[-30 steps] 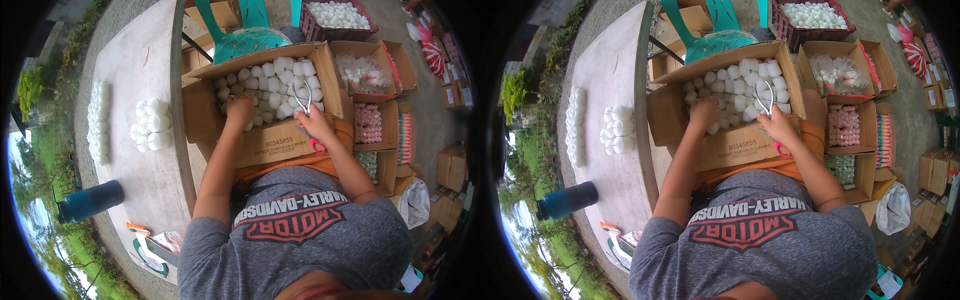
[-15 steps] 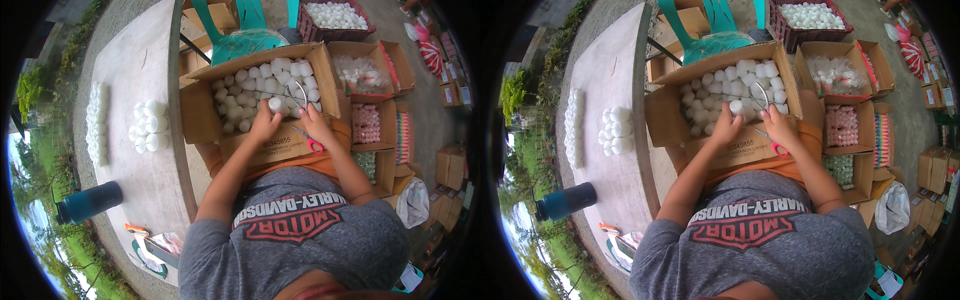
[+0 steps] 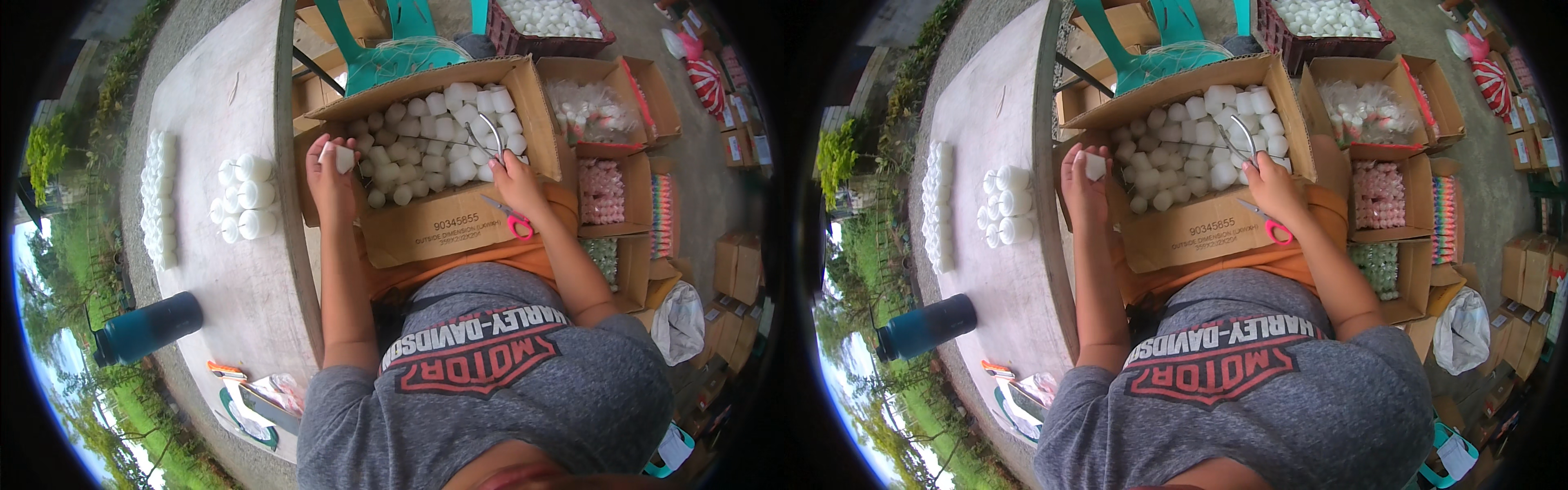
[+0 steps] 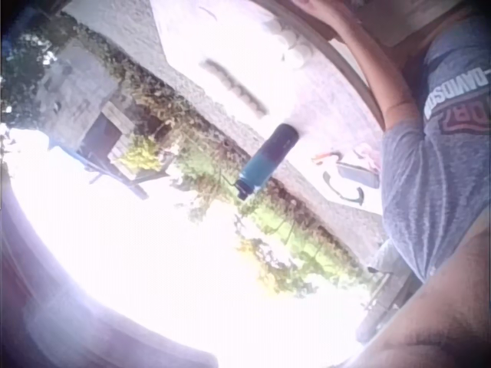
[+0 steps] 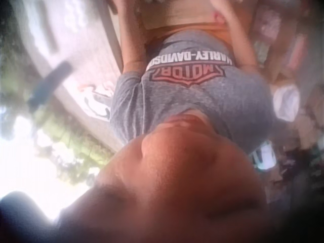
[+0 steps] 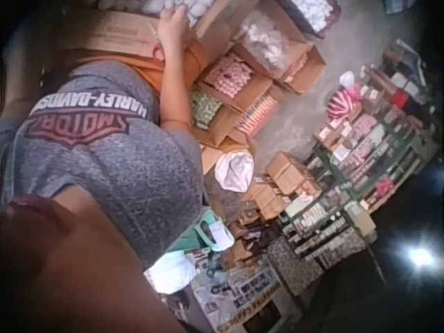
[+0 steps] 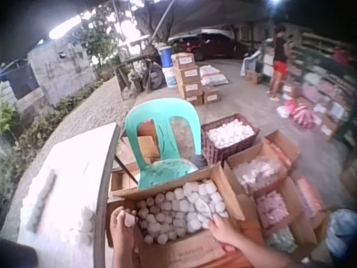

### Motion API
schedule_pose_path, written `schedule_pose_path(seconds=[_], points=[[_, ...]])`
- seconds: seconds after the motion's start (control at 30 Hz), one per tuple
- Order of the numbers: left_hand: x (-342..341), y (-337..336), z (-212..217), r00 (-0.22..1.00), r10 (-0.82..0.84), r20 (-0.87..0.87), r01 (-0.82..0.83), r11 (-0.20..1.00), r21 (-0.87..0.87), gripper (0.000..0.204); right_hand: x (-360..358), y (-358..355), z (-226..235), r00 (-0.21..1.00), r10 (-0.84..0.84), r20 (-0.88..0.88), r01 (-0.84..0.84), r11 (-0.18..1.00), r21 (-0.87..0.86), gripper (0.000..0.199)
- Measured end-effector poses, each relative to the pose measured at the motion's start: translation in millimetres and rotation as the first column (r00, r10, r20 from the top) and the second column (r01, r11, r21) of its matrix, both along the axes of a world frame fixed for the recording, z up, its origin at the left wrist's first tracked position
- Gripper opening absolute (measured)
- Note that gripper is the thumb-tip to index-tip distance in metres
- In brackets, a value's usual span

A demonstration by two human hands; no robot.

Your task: The person uses pliers to insert wicks into small white cylindrical candles and then ties a string around each candle. The person handles candles one at a time from a cardboard box and places finished units on a nearby table.

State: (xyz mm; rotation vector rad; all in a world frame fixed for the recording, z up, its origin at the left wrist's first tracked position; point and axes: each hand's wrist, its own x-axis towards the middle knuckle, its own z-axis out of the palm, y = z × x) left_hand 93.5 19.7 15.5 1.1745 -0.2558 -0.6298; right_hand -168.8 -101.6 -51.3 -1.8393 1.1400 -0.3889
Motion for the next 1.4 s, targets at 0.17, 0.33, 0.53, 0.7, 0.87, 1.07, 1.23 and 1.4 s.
schedule_pose_path(seconds=[0.17, 0.33, 0.53, 0.7, 0.87, 1.07, 1.23, 1.4], points=[[17.2, 10.9, -8.5, 0.998, 0.049, -0.042, -0.045, 0.996, 0.078, 0.017, -1.3, 2.1, -8.6, 0.999, -0.037, 0.028, 0.036, 0.999, 0.009, 0.027], [29.4, 11.2, -21.3, 0.997, -0.018, 0.070, 0.008, 0.990, 0.140, 0.020, -5.2, 3.2, 0.3, 0.991, -0.088, 0.096, 0.076, 0.989, 0.129, 0.029], [18.4, 8.9, -21.1, 0.991, -0.124, -0.041, 0.130, 0.964, 0.232, 0.033, -2.7, 1.9, -4.1, 0.998, -0.059, 0.023, 0.057, 0.996, 0.073, 0.028], [34.8, 19.4, -48.8, 0.897, -0.383, 0.220, 0.167, 0.756, 0.633, 0.040, -1.9, 2.5, -10.7, 0.999, -0.036, 0.020, 0.035, 0.999, 0.013, 0.027], [-4.9, 4.3, -44.8, 0.506, -0.761, 0.406, -0.282, 0.299, 0.912, 0.050, -0.7, 1.2, -10.0, 0.999, -0.042, 0.016, 0.042, 0.999, 0.032, 0.026], [-35.6, -2.6, -71.1, 0.407, -0.854, 0.325, -0.341, 0.188, 0.921, 0.044, -2.7, 2.0, -11.9, 0.999, -0.040, 0.014, 0.039, 0.999, 0.030, 0.027], [-5.5, -5.5, -47.9, 0.641, -0.749, 0.168, 0.219, 0.388, 0.895, 0.029, -3.8, 1.1, -13.9, 0.999, -0.018, 0.027, 0.017, 0.999, 0.040, 0.028], [9.4, -23.2, -69.4, 0.148, -0.867, 0.476, -0.266, 0.428, 0.863, 0.029, -0.5, -1.0, -13.9, 1.000, -0.010, -0.021, 0.010, 1.000, 0.000, 0.028]])
